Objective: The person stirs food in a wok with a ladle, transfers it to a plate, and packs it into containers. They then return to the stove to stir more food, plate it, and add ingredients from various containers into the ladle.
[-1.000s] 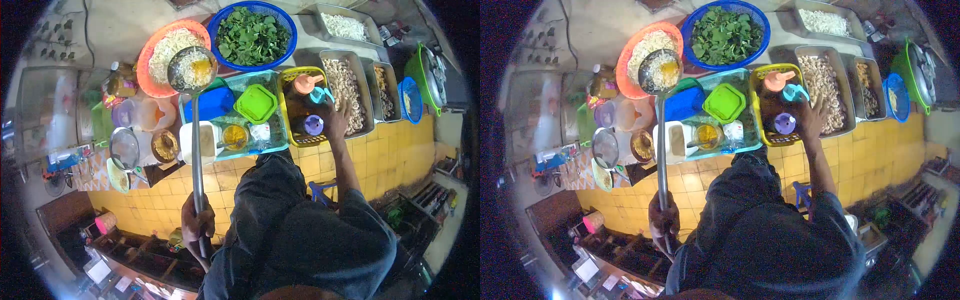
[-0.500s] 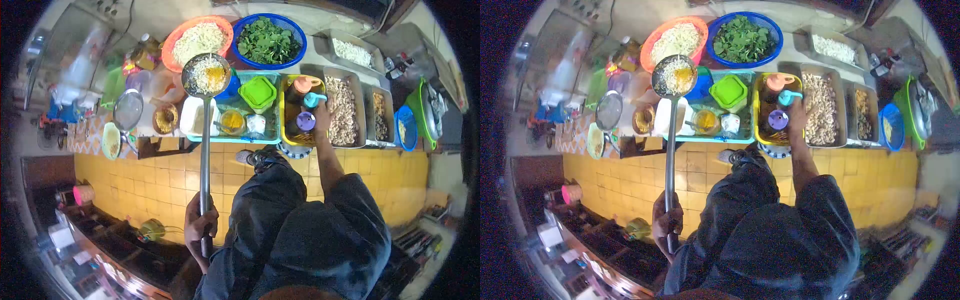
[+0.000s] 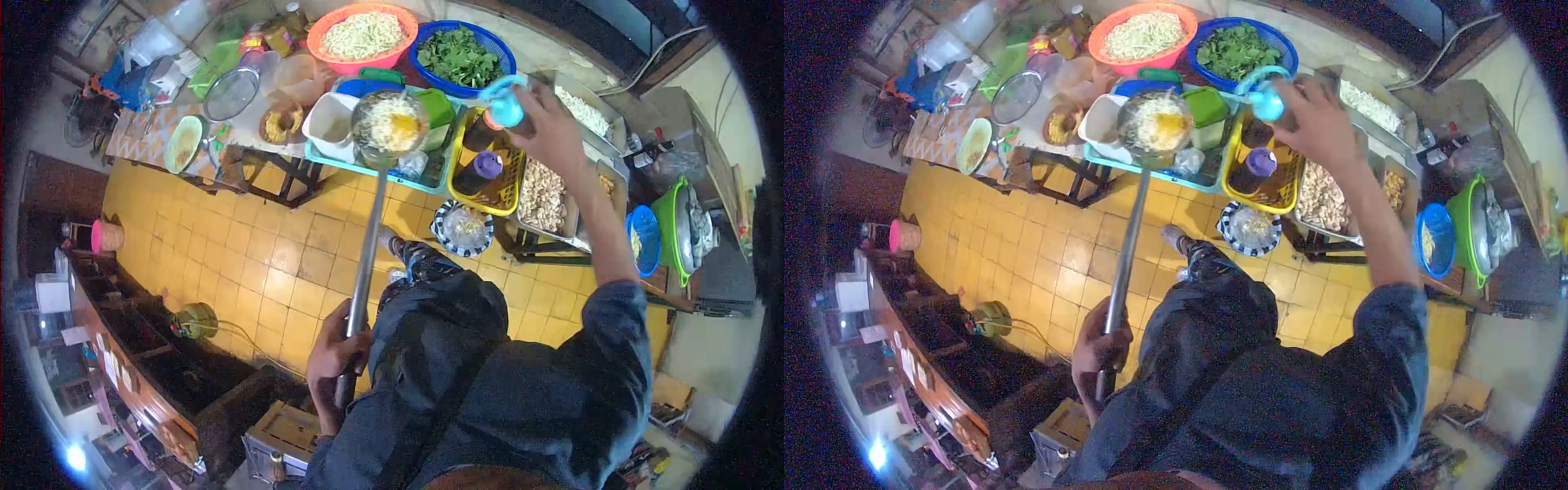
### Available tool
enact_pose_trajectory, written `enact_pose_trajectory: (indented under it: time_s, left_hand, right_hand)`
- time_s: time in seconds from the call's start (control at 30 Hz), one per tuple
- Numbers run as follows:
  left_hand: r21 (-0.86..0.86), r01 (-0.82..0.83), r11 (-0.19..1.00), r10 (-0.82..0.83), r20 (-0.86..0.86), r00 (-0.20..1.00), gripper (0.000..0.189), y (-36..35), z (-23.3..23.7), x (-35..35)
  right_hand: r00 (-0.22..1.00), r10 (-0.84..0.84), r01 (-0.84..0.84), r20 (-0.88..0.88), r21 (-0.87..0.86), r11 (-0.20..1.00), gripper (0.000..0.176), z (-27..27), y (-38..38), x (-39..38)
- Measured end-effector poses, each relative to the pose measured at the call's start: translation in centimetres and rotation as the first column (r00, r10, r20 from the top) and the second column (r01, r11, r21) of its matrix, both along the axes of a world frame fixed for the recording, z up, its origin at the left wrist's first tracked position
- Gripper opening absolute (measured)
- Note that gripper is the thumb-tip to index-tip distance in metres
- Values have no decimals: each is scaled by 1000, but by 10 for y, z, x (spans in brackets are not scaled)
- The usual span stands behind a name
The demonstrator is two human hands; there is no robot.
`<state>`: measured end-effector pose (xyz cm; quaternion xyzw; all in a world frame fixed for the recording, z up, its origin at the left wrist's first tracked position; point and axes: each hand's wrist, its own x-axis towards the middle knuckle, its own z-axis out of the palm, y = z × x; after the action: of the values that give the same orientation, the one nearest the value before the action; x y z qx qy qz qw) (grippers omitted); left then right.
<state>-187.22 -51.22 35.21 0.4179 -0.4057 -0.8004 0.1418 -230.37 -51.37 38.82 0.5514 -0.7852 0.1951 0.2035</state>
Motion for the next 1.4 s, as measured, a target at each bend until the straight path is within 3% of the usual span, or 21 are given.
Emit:
enact_pose_trajectory:
  time_s: [0.07,0.1,0.2,0.33,0.4,0.47,0.63,0.73,0.77,0.8,0.87,0.93,1.03,1.07,1.13,1.2,1.23,1.27,1.33,1.37,1.4]
  left_hand:
    - [-11,21,1000,-21,-1,1000,39,9,1,-5]
    - [-21,43,999,-43,2,999,39,14,1,-9]
    - [-61,107,992,-112,-84,990,45,23,-7,-17]
    - [-54,149,987,-153,-92,984,47,35,-12,-22]
    - [-12,64,998,-65,-92,994,50,42,-11,-25]
    - [27,143,989,-136,-175,975,54,40,-14,-29]
    - [-26,145,989,-147,-96,984,54,39,-11,-48]
    - [-46,100,994,-102,-42,994,53,39,-9,-59]
    - [-61,76,995,-80,-72,994,52,37,-10,-64]
    - [-64,83,995,-87,-63,994,52,34,-8,-68]
    - [-31,60,998,-63,-95,993,49,31,-2,-76]
    - [-23,22,999,-21,43,999,39,34,4,-88]
    - [7,-101,995,101,-14,995,27,27,12,-102]
    - [-22,-127,992,128,41,991,28,25,12,-105]
    - [-78,-133,988,138,70,988,26,21,19,-116]
    - [-99,-69,993,71,20,997,26,14,16,-119]
    - [-105,-90,990,88,-15,996,26,13,15,-122]
    - [-110,-112,988,107,-50,993,25,12,16,-126]
    - [-115,-97,989,100,21,995,26,12,21,-139]
    - [-122,-81,989,83,12,996,26,12,21,-143]
    - [-130,-66,989,67,1,998,27,12,21,-147]
  right_hand:
    - [942,248,-170,-224,318,933,67,21,-13,15]
    - [874,307,-161,-377,372,914,52,19,-19,17]
    - [733,415,-115,-539,504,856,41,21,-31,32]
    - [720,498,-166,-483,577,800,32,17,-33,30]
    - [717,519,-211,-465,564,798,33,17,-32,25]
    - [788,469,-219,-399,530,819,37,16,-31,19]
    - [841,421,-189,-340,543,818,55,11,-23,-11]
    - [966,240,-185,-91,398,898,74,-20,-15,-33]
    - [986,135,-161,97,353,922,78,-28,-11,-37]
    - [958,32,-126,285,317,940,82,-38,-7,-43]
    - [919,-42,-92,391,317,944,79,-78,2,-53]
    - [761,81,-137,644,36,990,81,-121,14,-55]
    - [612,-72,34,787,65,997,86,-173,19,-60]
    - [689,-84,77,720,42,996,87,-178,21,-56]
    - [681,-181,94,709,161,982,81,-196,25,-56]
    - [528,8,-26,849,7,1000,64,-219,30,-58]
    - [624,117,-37,773,-120,992,42,-248,29,-61]
    - [620,111,-27,777,-121,992,42,-247,35,-65]
    - [757,35,-134,652,103,986,27,-219,46,-74]
    - [488,-150,-93,860,222,971,19,-199,51,-82]
    - [471,-117,-84,874,176,981,18,-185,57,-94]
